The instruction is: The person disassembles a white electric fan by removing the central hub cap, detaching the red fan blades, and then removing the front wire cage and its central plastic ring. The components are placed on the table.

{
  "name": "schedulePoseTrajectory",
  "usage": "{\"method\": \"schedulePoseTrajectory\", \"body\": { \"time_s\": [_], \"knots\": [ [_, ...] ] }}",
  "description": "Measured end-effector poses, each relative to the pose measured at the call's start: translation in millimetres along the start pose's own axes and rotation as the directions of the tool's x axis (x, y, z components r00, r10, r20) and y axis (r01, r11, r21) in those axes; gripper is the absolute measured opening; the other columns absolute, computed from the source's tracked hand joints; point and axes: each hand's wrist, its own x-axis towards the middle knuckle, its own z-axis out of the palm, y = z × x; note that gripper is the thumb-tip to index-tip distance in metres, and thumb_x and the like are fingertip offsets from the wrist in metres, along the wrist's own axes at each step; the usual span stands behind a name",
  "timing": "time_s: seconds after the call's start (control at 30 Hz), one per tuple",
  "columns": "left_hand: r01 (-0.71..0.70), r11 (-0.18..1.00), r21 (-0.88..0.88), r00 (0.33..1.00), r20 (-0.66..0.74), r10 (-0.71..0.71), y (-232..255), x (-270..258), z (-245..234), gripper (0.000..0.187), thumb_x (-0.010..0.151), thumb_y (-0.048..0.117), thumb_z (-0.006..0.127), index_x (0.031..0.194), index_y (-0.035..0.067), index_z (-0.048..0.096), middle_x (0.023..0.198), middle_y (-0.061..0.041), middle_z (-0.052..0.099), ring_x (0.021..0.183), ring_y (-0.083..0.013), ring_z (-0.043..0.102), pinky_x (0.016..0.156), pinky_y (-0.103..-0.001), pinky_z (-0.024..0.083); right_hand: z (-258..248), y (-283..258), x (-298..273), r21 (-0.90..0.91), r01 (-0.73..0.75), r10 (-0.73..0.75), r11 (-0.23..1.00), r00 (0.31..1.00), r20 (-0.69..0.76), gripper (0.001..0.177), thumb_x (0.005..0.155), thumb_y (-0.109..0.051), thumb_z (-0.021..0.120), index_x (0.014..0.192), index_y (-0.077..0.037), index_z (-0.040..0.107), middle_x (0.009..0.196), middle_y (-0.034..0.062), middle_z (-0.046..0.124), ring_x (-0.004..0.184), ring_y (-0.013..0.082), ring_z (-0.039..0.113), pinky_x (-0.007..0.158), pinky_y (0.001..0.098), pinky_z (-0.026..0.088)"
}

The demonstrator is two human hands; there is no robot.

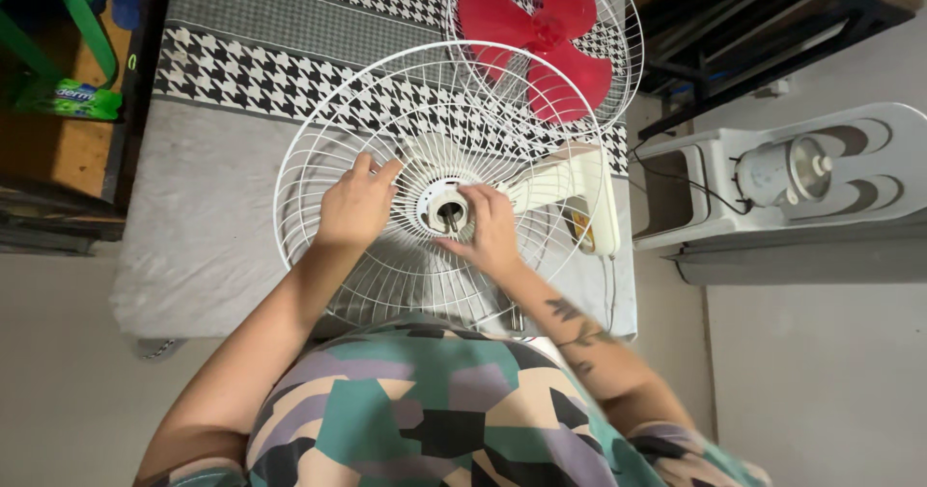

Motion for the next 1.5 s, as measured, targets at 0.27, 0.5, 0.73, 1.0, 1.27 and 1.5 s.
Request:
{"method": "schedulePoseTrajectory", "body": {
  "time_s": [0.27,0.5,0.73,1.0,1.27,1.5],
  "knots": [
    [0.041,0.999,-0.025,0.998,0.045,-0.040,2.8,1.0,-4.8,0.041,0.089,0.020,0.071,0.129,0.022,0.064,0.117,-0.015,0.059,0.098,-0.0366,0.068,0.078,-0.048,0.056,43.6,24.1,-21.7,-0.027,-0.071,0.065,0.997,0.983,-0.170,0.080,0.067,-0.031,0.097,0.131,-0.005,0.057,0.122,0.0131,0.061,0.107,0.0315,0.063,0.092,0.0380,0.055],
    [0.044,0.999,0.003,0.996,0.074,-0.044,6.9,2.3,-7.7,0.041,0.088,0.024,0.073,0.128,0.019,0.063,0.119,-0.017,0.058,0.100,-0.0385,0.067,0.077,-0.049,0.056,-11.0,42.4,26.1,-0.036,0.423,-0.391,0.905,0.864,0.316,0.083,0.066,-0.027,0.089,0.138,0.000,0.057,0.121,0.0095,0.062,0.112,0.0276,0.062,0.095,0.0375,0.054],
    [0.014,0.999,0.038,0.998,0.060,-0.016,4.2,-3.6,-4.7,0.043,0.089,0.031,0.072,0.130,0.019,0.062,0.120,-0.018,0.058,0.099,-0.0389,0.068,0.075,-0.049,0.056,-37.3,32.0,53.5,-0.057,0.614,-0.529,0.787,0.719,0.450,0.090,0.064,-0.030,0.087,0.144,-0.008,0.053,0.131,0.0049,0.061,0.114,0.0246,0.058,0.092,0.0396,0.050],
    [-0.034,0.981,0.191,0.987,-0.149,0.063,-10.1,11.4,11.1,0.052,0.090,0.059,0.064,0.122,0.018,0.071,0.099,-0.006,0.070,0.069,-0.0303,0.072,0.055,-0.042,0.055,29.5,-7.0,-11.4,-0.076,-0.092,0.081,0.993,0.987,-0.142,0.098,0.054,-0.035,0.100,0.137,-0.010,0.055,0.122,0.0142,0.057,0.107,0.0338,0.055,0.092,0.0430,0.047],
    [0.047,0.990,0.133,0.980,-0.196,-0.020,-7.4,28.5,14.0,0.050,0.086,0.060,0.070,0.092,0.011,0.072,0.084,-0.007,0.071,0.067,-0.0328,0.070,0.054,-0.043,0.052,42.9,4.1,-7.2,-0.022,-0.064,0.057,0.998,0.964,-0.260,0.075,0.061,-0.015,0.097,0.128,-0.009,0.064,0.113,0.0091,0.063,0.104,0.0291,0.057,0.091,0.0395,0.051],
    [0.010,0.995,0.103,0.982,-0.189,0.009,-8.3,34.7,11.9,0.048,0.085,0.058,0.072,0.091,0.010,0.070,0.087,-0.007,0.071,0.068,-0.0336,0.070,0.054,-0.044,0.052,-1.0,21.8,19.1,-0.030,0.277,-0.268,0.961,0.948,0.171,0.078,0.058,-0.016,0.091,0.131,-0.007,0.063,0.127,0.0082,0.060,0.110,0.0333,0.054,0.098,0.0426,0.051]
  ]
}}
